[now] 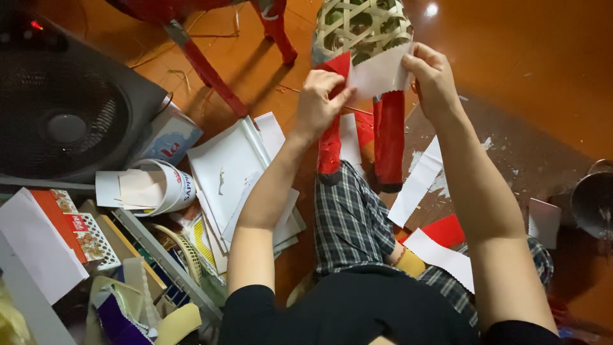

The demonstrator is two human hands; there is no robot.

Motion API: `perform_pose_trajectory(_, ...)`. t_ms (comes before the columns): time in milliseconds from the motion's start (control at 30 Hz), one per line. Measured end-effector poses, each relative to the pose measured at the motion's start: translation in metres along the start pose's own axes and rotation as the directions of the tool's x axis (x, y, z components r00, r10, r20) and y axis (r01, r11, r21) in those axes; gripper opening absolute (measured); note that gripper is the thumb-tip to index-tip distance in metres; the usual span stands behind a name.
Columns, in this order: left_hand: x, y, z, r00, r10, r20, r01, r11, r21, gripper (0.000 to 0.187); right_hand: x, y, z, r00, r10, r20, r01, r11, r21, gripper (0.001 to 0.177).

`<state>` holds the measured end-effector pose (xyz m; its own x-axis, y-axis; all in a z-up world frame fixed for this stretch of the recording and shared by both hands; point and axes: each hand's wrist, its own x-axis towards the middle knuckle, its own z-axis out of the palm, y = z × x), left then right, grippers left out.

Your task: Applying red paper strips to the legs of a paper-mache giraffe model while sitting on the floor.

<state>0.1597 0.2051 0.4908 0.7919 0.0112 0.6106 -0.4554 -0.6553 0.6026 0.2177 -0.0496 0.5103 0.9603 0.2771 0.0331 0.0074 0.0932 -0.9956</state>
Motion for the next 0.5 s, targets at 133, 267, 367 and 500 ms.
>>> perform_pose_trajectory(133,0.0,-0.014,0.009,0.983,0.156,0.093,-0.176,0.948,0.267,0.022,-0.006,0.002,0.003,0.996,-0.066,-0.064,0.065,0.998,-0.015,0.012)
perform_pose_trajectory(267,0.009,-0.034,0.032,0.911,0.385,0.149,-0.385,0.658,0.647,0.04,-0.021,-0.004,0.009,0.991,-0.025,-0.134,0.034,0.997,0.066,0.013)
perform_pose_trajectory(367,0.018,-0.037,0.046,0.907,0.397,0.139,-0.371,0.6,0.709,0.036,-0.025,-0.007,0.006,0.99,0.046,-0.133,-0.028,0.991,0.131,0.012)
perform_pose_trajectory(500,0.027,-0.051,0.069,0.871,0.484,0.084,-0.338,0.466,0.817,0.016,-0.018,0.001,0.015,0.968,-0.02,-0.251,0.049,0.993,0.107,0.009)
